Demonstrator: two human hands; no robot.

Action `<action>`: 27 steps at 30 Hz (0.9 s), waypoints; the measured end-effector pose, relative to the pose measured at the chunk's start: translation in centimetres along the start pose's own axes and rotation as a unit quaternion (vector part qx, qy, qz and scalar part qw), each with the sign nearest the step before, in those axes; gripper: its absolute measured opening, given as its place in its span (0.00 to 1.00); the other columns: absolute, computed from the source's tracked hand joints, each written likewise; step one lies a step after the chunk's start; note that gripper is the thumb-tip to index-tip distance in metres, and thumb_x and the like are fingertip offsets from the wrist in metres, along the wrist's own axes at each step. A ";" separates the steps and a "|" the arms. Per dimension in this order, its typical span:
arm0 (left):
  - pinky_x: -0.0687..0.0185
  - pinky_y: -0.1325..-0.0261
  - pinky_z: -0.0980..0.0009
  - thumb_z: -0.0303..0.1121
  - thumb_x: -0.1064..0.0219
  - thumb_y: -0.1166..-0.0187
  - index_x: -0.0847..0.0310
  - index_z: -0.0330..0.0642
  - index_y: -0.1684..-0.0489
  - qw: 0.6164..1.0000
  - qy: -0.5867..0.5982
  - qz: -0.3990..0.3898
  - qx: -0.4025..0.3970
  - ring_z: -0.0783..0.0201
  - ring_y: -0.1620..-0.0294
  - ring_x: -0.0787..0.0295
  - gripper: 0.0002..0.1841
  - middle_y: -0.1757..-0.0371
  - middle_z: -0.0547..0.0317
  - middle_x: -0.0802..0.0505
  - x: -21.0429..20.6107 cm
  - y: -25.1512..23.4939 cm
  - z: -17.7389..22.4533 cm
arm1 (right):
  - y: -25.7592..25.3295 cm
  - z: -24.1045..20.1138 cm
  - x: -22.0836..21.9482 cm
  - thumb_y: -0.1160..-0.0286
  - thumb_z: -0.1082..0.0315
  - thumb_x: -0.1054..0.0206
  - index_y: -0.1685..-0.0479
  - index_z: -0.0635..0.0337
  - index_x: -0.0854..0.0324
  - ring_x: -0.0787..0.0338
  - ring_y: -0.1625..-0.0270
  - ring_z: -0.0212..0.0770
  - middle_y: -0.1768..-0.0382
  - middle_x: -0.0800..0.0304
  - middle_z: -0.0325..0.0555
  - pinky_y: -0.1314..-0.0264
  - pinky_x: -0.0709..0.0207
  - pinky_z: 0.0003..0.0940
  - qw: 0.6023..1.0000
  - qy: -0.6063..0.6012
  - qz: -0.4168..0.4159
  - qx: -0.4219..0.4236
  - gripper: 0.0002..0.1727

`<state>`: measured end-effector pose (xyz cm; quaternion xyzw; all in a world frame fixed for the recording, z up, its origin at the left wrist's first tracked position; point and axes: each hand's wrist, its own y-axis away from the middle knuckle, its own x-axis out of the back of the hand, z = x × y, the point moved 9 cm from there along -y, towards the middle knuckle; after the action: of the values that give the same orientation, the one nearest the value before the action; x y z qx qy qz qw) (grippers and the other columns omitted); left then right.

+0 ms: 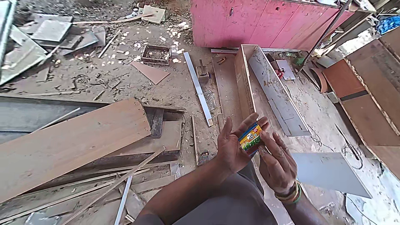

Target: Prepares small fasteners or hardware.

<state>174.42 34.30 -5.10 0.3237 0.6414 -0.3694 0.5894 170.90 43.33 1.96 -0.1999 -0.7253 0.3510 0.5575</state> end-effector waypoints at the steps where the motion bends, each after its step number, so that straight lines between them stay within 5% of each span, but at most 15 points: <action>1: 0.31 0.17 0.52 0.72 0.73 0.17 0.32 0.41 0.14 1.000 0.002 -0.001 -0.002 0.44 0.15 0.29 0.49 0.18 0.38 0.22 0.0 0.1 0.1 | 0.0 0.2 -0.2 0.17 0.76 0.43 0.51 0.61 0.25 0.15 0.24 0.46 0.29 0.14 0.53 0.15 0.27 0.49 1.000 0.005 0.000 0.000 0.05; 16: 0.35 0.14 0.51 0.71 0.70 0.16 0.32 0.42 0.14 1.000 0.006 -0.028 -0.006 0.45 0.13 0.32 0.47 0.15 0.39 0.25 -0.2 0.6 0.7 | -0.3 0.4 -0.9 0.17 0.76 0.42 0.53 0.59 0.22 0.14 0.25 0.47 0.31 0.12 0.51 0.18 0.22 0.47 0.998 -0.048 0.023 -0.031 0.05; 27: 0.35 0.16 0.49 0.82 0.64 0.29 0.41 0.54 0.07 0.998 0.001 -0.050 0.026 0.46 0.11 0.36 0.54 0.09 0.43 0.35 -0.4 0.7 0.3 | 0.1 1.5 0.1 0.16 0.75 0.40 0.50 0.58 0.21 0.13 0.26 0.48 0.32 0.11 0.51 0.20 0.20 0.48 0.994 -0.038 0.069 -0.071 0.05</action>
<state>175.23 34.42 -4.83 0.3064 0.6477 -0.4145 0.5610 169.43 43.05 1.74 -0.2751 -0.7536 0.3431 0.4886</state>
